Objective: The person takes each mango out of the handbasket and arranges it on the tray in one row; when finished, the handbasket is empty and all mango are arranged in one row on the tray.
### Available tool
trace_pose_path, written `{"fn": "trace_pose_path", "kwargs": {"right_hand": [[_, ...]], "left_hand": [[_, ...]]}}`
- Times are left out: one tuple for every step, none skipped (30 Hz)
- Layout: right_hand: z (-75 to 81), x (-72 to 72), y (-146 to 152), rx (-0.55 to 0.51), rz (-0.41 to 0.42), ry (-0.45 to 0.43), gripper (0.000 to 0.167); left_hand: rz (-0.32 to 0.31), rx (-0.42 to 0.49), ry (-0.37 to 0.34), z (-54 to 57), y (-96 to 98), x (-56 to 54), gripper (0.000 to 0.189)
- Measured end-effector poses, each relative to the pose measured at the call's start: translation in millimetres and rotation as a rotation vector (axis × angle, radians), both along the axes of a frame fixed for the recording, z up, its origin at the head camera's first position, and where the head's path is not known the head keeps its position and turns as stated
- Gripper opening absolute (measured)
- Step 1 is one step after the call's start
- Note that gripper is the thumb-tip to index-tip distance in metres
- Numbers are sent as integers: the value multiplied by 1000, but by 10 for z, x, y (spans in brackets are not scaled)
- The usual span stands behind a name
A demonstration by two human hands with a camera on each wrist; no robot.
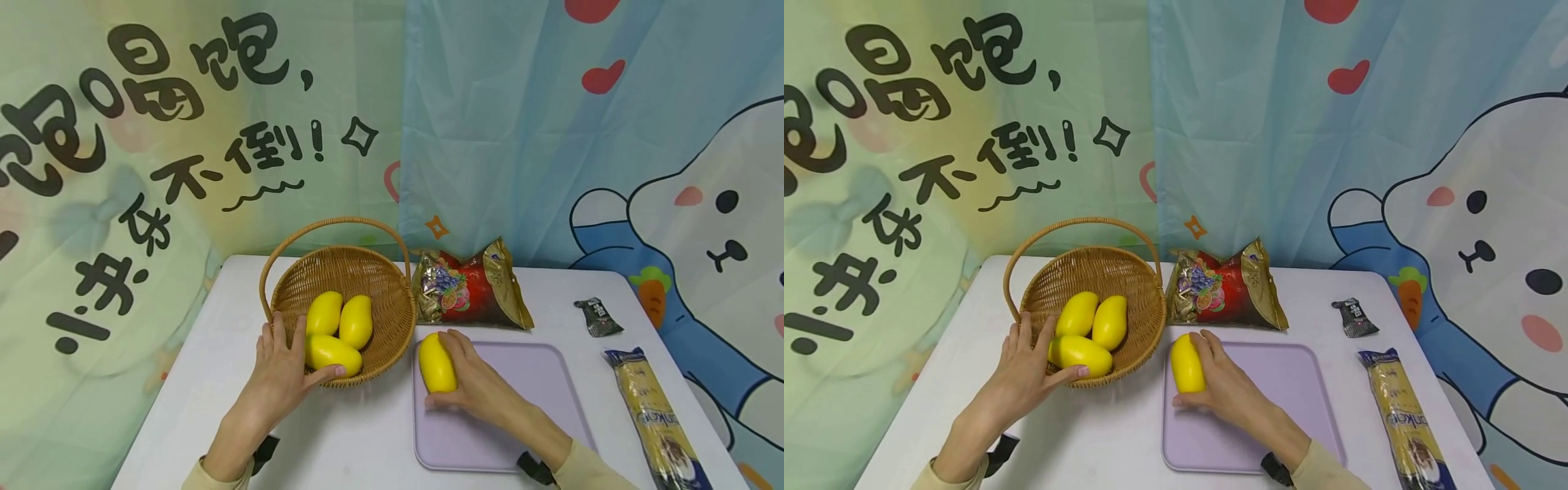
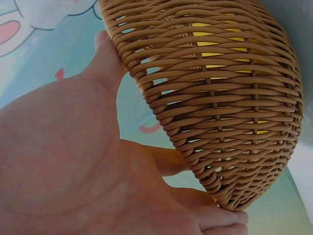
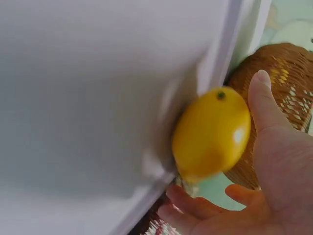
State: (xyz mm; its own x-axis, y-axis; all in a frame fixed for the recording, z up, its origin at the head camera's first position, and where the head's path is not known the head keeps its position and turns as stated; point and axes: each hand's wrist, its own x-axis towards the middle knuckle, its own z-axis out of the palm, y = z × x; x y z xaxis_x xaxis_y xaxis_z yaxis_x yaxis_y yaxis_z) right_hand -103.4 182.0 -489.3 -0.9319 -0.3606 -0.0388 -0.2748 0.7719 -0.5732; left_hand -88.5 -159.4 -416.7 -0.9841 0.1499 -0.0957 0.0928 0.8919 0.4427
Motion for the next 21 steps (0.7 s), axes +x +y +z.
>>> {"fn": "trace_pose_path", "kwargs": {"right_hand": [[38, -15, 5, 15, 2, 15, 115], [81, -33, 11, 28, 3, 36, 114], [126, -55, 22, 41, 7, 61, 114], [181, -76, 31, 52, 10, 87, 114], [239, -98, 40, 59, 16, 113, 114], [299, -121, 49, 65, 23, 134, 113], [367, -149, 56, 66, 35, 160, 111], [435, -176, 62, 68, 45, 184, 110], [505, -205, 63, 66, 58, 207, 109], [575, -235, 58, 66, 69, 233, 107], [643, -267, 47, 62, 84, 257, 105], [710, -301, 31, 56, 96, 282, 103], [773, -331, 8, 49, 108, 306, 101], [830, -359, -19, 41, 116, 322, 99], [883, -383, -49, 33, 125, 333, 97], [930, -403, -87, 28, 132, 338, 95], [972, -420, -127, 20, 139, 334, 93], [1006, -433, -171, 18, 144, 327, 90], [1036, -443, -219, 19, 152, 320, 88], [1061, -452, -270, 25, 160, 313, 85], [1080, -464, -322, 30, 171, 307, 84]], "left_hand": [[1, 1, -1, -1, 0, -1, 114], [1, 1, -2, -2, 0, -1, 114], [1, -1, -1, -2, 0, -1, 114], [1, 0, -3, -1, -1, 0, 114], [0, -2, -3, -1, -2, 0, 114], [0, -3, -3, -1, -2, 1, 114], [0, -2, -4, 1, -2, 0, 114], [0, -3, -4, 3, -2, 0, 114], [1, -3, -5, 5, -2, -1, 114], [1, -4, -7, 7, -2, -2, 114], [0, -7, -7, 8, -2, -3, 115], [0, -9, -8, 8, -2, -5, 115], [0, -10, -8, 7, -2, -7, 115], [1, -10, -9, 6, -2, -8, 115], [1, -11, -11, 5, -2, -9, 115], [1, -12, -11, 3, 0, -9, 115], [2, -12, -11, 0, 0, -10, 116], [2, -12, -10, -2, 1, -11, 116], [2, -11, -10, -4, 2, -12, 116], [2, -11, -8, -6, 4, -13, 116], [1, -12, -6, -6, 5, -14, 116]]}}
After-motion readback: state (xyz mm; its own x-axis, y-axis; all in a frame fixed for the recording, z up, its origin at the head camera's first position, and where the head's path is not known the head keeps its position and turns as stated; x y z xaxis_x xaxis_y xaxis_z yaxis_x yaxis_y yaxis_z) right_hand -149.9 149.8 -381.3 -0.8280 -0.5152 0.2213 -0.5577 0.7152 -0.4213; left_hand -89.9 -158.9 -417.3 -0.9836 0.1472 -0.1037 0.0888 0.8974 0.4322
